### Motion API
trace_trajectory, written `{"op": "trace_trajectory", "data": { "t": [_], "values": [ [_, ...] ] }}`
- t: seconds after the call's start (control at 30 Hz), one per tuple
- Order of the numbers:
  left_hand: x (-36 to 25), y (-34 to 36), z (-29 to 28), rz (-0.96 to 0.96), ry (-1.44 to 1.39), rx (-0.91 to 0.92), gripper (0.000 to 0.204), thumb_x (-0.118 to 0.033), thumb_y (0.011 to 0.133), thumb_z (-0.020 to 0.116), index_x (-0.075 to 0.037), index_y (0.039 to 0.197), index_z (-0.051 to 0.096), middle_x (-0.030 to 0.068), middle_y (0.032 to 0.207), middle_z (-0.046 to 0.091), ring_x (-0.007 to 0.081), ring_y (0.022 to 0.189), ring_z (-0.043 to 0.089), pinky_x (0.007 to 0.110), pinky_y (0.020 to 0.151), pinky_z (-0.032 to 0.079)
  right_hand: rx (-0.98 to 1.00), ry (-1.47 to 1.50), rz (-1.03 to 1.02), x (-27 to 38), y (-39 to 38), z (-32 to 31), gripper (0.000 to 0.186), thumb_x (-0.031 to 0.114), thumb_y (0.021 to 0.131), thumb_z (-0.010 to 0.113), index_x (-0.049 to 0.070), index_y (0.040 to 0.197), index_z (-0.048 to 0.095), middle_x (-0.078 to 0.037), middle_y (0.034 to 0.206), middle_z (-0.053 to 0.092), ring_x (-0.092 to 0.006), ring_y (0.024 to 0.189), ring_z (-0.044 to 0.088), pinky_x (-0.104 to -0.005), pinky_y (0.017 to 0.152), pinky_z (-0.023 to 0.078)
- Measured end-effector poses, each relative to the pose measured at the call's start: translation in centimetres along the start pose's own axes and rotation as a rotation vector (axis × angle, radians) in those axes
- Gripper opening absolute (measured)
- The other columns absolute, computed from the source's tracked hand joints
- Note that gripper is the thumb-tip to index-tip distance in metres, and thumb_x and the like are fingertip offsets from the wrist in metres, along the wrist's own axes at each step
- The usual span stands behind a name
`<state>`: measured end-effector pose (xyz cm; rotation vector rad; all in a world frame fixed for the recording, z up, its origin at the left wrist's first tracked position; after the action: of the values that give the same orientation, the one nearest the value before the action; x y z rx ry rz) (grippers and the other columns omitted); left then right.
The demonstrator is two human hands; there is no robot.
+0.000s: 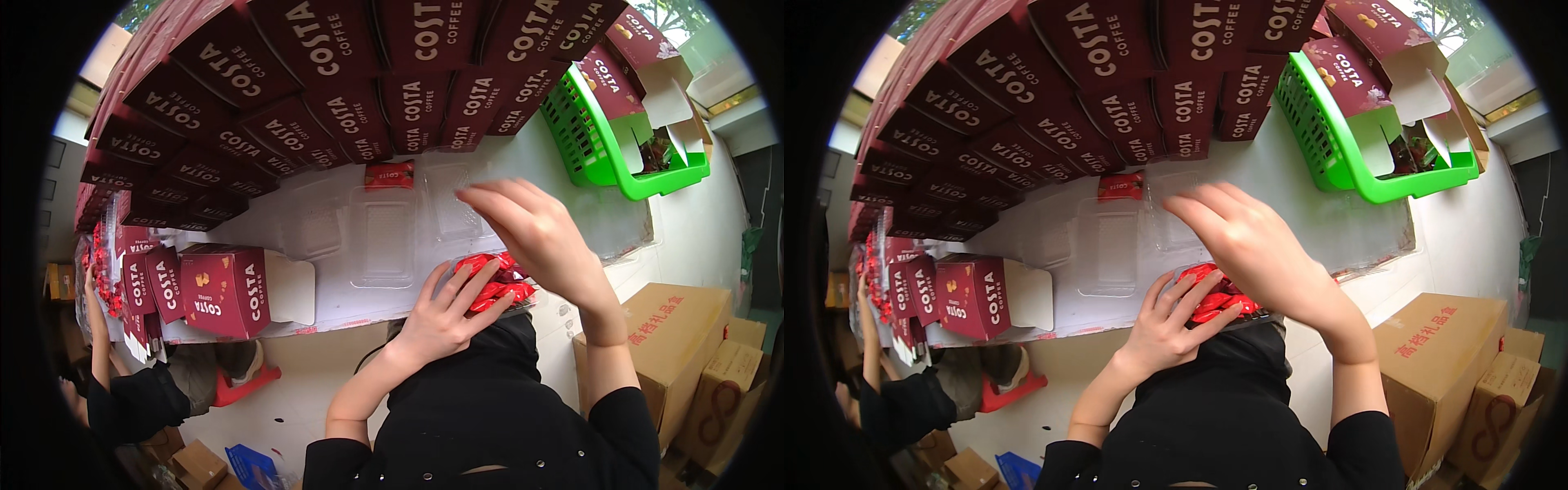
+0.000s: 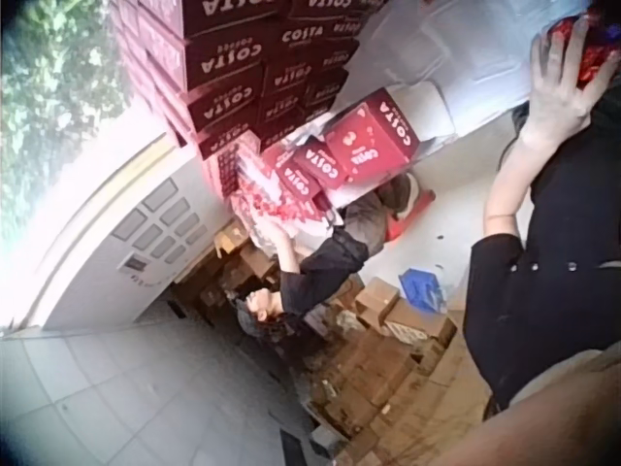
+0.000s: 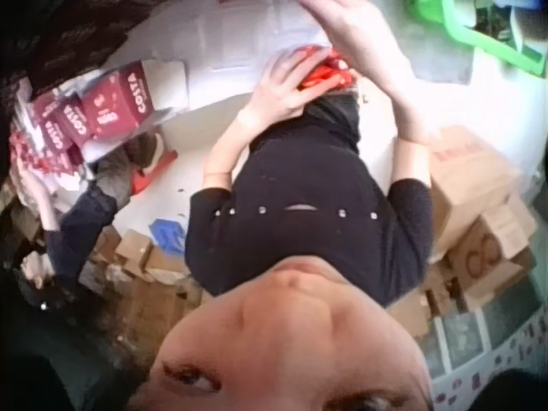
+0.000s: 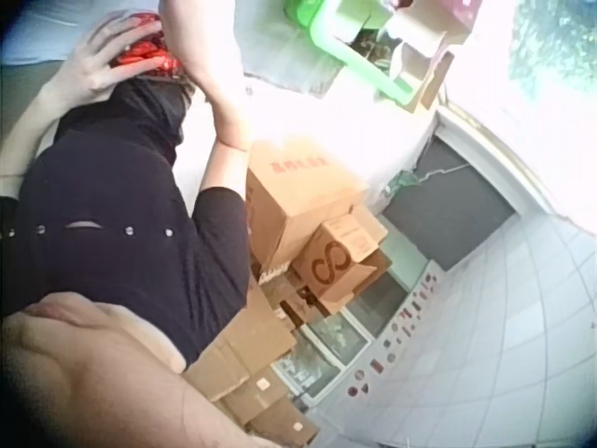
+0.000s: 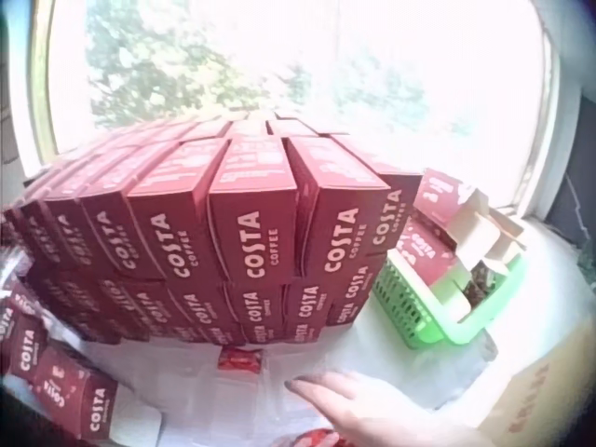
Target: The person assembles red Costa Coffee boxes and places them on a table. They then separate clear plastic trays and place red coffee sachets into the trays. The person continues to fill trays with sachets and arrange them on the table.
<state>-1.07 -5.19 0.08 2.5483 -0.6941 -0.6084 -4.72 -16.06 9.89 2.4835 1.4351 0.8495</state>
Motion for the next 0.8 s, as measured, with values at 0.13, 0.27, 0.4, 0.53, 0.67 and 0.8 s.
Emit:
{"op": "trace_trajectory", "data": {
  "t": [0.13,0.27,0.4,0.53,0.67,0.8],
  "values": [
    [-0.1,-0.1,-0.2,-0.003,0.028,-0.003,0.053,-0.02,0.075,0.061,-0.028,0.127,0.063,0.0128,0.142,0.052,0.0286,0.121,0.05,0.049,0.105,0.041,0.139,-0.193,-0.132,-1.5,5.2,6.8,0.023,-0.001,0.067,0.067,0.001,0.09,0.068,-0.012,0.089,0.068,-0.0305,0.087,0.067,-0.0385,0.07,0.055],
    [-0.1,-0.5,-0.5,-0.035,0.027,-0.031,0.058,-0.015,0.069,0.065,-0.031,0.124,0.066,0.0092,0.138,0.055,0.0265,0.117,0.051,0.048,0.102,0.044,0.33,-0.445,-0.126,-1.7,7.9,11.2,0.013,0.003,0.071,0.07,0.01,0.082,0.072,-0.008,0.082,0.07,-0.0263,0.076,0.071,-0.0349,0.063,0.055],
    [-0.3,-0.9,-0.2,-0.014,0.052,-0.004,0.049,-0.019,0.077,0.06,-0.027,0.125,0.064,0.0141,0.141,0.052,0.0283,0.119,0.051,0.048,0.101,0.044,0.248,-0.41,-0.187,-2.3,8.6,12.0,0.006,0.004,0.073,0.067,0.007,0.078,0.069,-0.011,0.076,0.068,-0.0269,0.077,0.071,-0.0362,0.061,0.055],
    [-0.2,-0.7,-0.5,0.001,0.061,-0.014,0.048,-0.019,0.079,0.06,-0.026,0.126,0.064,0.0135,0.141,0.053,0.0286,0.119,0.051,0.048,0.1,0.045,0.307,-0.409,-0.187,-2.5,8.5,11.9,0.008,0.003,0.072,0.068,0.006,0.079,0.069,-0.01,0.078,0.067,-0.0267,0.078,0.071,-0.036,0.064,0.056],
    [-0.3,-0.7,-0.7,-0.004,0.04,-0.025,0.048,-0.018,0.078,0.061,-0.026,0.126,0.064,0.0132,0.14,0.053,0.0288,0.118,0.051,0.048,0.1,0.045,0.27,-0.45,-0.183,-2.1,8.0,11.7,0.008,0.007,0.073,0.071,0.011,0.079,0.073,-0.011,0.09,0.069,-0.0254,0.08,0.072,-0.0365,0.067,0.057],
    [-0.2,-0.6,-0.7,0.0,0.035,-0.027,0.049,-0.017,0.078,0.061,-0.027,0.125,0.065,0.013,0.139,0.053,0.0288,0.118,0.051,0.048,0.1,0.046,0.254,-0.472,-0.25,-2.0,7.7,11.9,0.022,0.0,0.072,0.067,0.003,0.094,0.064,-0.014,0.099,0.064,-0.0251,0.073,0.071,-0.0317,0.058,0.057]
  ]
}}
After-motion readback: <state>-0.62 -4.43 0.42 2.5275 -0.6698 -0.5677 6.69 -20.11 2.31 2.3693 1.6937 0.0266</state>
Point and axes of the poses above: each hand's wrist, its own y-axis towards the middle knuckle, its own z-axis out of the palm, x = y × z, the point moved 9 cm from there along y, towards the middle knuckle
